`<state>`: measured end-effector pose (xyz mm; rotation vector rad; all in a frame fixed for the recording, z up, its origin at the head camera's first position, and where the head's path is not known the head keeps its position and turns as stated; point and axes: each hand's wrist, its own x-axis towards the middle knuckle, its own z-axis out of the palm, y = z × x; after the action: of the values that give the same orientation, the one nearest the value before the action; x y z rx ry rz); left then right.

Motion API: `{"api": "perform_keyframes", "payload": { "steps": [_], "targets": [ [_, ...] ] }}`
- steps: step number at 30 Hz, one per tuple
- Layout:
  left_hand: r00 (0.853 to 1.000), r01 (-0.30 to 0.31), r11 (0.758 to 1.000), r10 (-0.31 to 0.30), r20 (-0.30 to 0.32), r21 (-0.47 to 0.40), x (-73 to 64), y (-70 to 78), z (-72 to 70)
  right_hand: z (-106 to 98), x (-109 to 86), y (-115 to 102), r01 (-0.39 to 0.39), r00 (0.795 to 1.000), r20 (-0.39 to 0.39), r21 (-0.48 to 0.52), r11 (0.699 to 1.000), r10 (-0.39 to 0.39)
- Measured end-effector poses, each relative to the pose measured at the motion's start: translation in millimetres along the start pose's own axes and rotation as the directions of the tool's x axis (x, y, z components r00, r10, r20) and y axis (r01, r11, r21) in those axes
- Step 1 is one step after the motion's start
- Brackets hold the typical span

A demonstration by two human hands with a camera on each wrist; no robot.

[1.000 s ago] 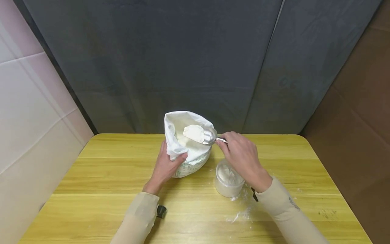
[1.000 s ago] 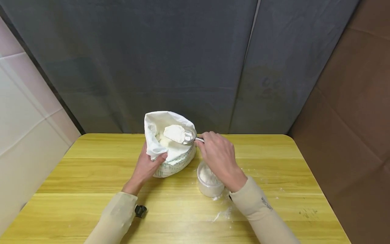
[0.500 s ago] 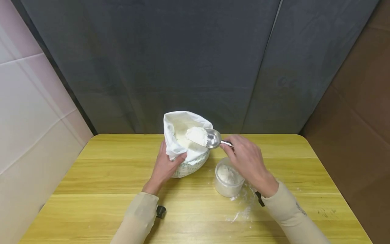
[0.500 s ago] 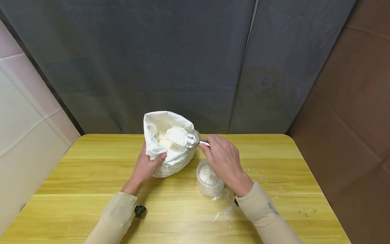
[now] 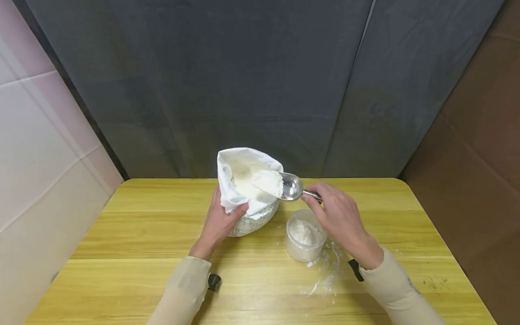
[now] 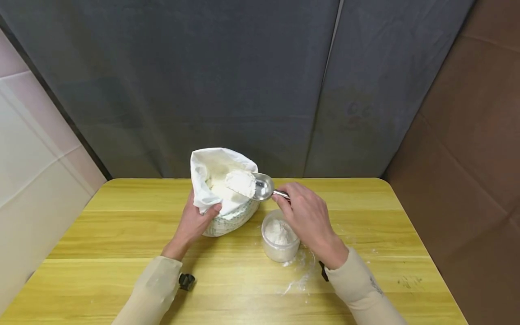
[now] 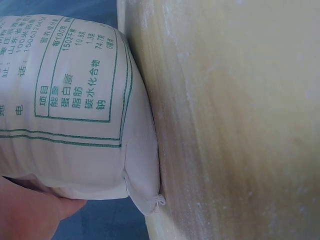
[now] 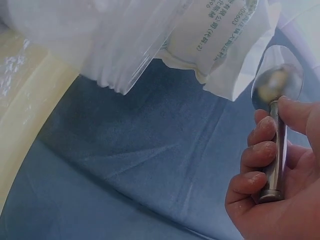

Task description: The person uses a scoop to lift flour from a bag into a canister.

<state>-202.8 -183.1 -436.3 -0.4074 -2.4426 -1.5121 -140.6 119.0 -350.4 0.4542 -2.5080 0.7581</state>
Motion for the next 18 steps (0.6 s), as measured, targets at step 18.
{"api": "perform_keyframes", "payload": {
  "steps": [18],
  "targets": [
    [1.000, 0.013, 1.000, -0.013, 0.008, -0.012, 0.9, 1.3, 0.1, -32.0, -34.2, 19.8, -0.058, 0.997, -0.046, 0.016, 0.998, 0.058]
  ]
}}
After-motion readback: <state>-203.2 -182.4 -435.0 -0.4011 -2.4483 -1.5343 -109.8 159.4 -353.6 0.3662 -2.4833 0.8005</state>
